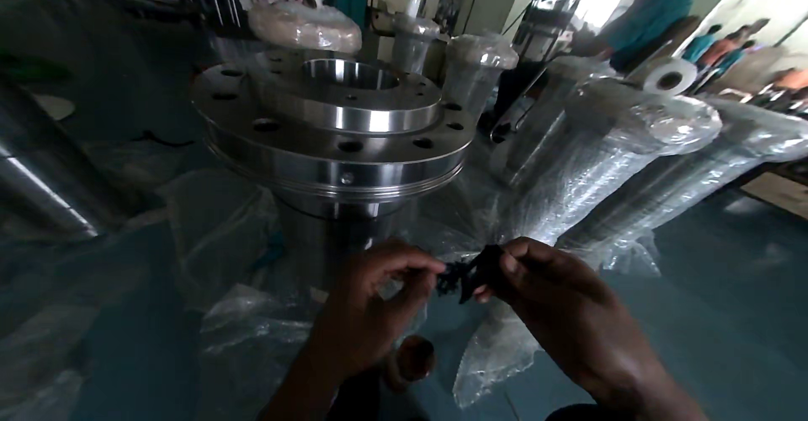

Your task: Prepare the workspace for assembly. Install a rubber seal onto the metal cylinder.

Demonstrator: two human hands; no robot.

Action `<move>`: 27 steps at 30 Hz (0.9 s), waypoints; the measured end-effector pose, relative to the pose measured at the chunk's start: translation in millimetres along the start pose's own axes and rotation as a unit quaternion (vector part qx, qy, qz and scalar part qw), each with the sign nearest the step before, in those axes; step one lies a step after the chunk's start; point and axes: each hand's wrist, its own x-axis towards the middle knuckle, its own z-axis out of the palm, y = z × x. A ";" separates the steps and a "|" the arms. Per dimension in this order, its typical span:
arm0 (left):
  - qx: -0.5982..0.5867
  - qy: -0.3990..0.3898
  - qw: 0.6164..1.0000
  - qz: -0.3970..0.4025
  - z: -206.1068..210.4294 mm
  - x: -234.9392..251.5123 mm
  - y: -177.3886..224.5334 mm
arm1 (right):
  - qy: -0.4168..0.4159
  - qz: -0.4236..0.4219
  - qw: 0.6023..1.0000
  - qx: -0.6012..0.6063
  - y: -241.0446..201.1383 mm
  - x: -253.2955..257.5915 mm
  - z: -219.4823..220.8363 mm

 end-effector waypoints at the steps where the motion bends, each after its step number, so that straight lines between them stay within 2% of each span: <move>1: -0.007 -0.013 1.000 -0.002 2.5 -0.9 -0.5 | -0.003 0.001 1.000 -0.003 0.1 -0.2 0.1; 5: -0.008 -0.052 0.998 0.023 12.1 -2.0 -7.0 | -0.012 -0.018 0.997 -0.071 1.9 -1.9 0.4; 12: 0.011 -0.042 0.999 0.016 27.4 -3.8 -8.3 | -0.004 -0.056 0.979 -0.197 4.0 -6.3 3.9; 27: 0.038 -0.013 0.999 -0.036 -1.1 -2.6 2.6 | 0.020 -0.067 0.989 -0.131 0.7 -3.6 -0.5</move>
